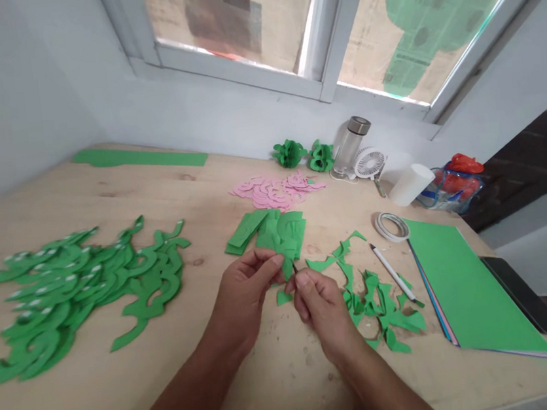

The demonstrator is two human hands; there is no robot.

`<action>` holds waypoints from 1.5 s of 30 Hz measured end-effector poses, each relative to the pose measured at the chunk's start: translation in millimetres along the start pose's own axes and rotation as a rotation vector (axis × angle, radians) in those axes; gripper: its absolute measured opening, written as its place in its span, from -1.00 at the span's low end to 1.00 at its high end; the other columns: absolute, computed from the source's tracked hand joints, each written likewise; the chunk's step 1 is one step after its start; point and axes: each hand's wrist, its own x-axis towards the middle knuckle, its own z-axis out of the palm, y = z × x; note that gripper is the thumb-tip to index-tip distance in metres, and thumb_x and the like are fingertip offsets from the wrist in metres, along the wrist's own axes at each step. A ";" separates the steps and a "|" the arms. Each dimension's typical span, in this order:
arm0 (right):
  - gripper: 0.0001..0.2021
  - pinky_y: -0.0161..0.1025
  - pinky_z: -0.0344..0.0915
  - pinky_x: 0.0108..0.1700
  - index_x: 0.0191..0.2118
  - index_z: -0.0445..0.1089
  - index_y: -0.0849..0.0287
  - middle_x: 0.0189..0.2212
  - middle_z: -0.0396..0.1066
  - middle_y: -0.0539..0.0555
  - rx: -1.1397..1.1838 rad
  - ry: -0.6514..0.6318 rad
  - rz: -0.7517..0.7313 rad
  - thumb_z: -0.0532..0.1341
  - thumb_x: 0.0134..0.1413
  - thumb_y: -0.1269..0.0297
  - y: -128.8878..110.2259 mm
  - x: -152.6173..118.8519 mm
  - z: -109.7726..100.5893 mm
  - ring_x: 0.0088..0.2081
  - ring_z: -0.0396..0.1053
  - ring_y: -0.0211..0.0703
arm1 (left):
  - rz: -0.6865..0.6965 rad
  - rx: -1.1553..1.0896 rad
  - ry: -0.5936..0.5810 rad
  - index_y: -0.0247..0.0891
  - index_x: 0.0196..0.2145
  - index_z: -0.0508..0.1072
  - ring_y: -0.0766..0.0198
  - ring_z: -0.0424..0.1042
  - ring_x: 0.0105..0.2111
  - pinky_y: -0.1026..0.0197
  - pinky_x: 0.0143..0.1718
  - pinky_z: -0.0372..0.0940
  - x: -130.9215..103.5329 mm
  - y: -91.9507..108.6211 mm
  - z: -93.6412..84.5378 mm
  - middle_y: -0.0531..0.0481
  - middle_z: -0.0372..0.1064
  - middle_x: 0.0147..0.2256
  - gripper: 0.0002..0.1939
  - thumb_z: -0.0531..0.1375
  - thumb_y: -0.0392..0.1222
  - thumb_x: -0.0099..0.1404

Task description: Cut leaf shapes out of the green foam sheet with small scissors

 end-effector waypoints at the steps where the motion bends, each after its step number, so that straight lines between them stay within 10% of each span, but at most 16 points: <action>1: -0.39 -0.33 -0.13 -0.62 -0.49 0.36 0.12 -0.76 0.06 -0.18 0.001 0.001 0.002 0.25 0.02 -0.42 -0.1 -0.3 0.3 -0.68 -0.09 -0.34 | 0.007 0.004 0.003 -0.26 -0.56 0.50 0.35 0.30 -0.54 0.27 -0.41 0.26 -0.3 -0.7 0.1 0.13 0.37 -0.62 -0.79 0.47 -0.21 -0.07; 45: -0.42 -0.34 -0.13 -0.64 -0.50 0.38 0.13 -0.77 0.07 -0.17 -0.019 0.012 0.024 0.24 0.07 -0.37 0.6 -2.4 2.1 -0.70 -0.07 -0.35 | 0.093 0.055 0.023 -0.21 -0.59 0.49 0.35 0.32 -0.58 0.26 -0.47 0.28 -5.8 1.2 8.2 0.15 0.36 -0.63 -0.87 0.39 -0.23 -0.03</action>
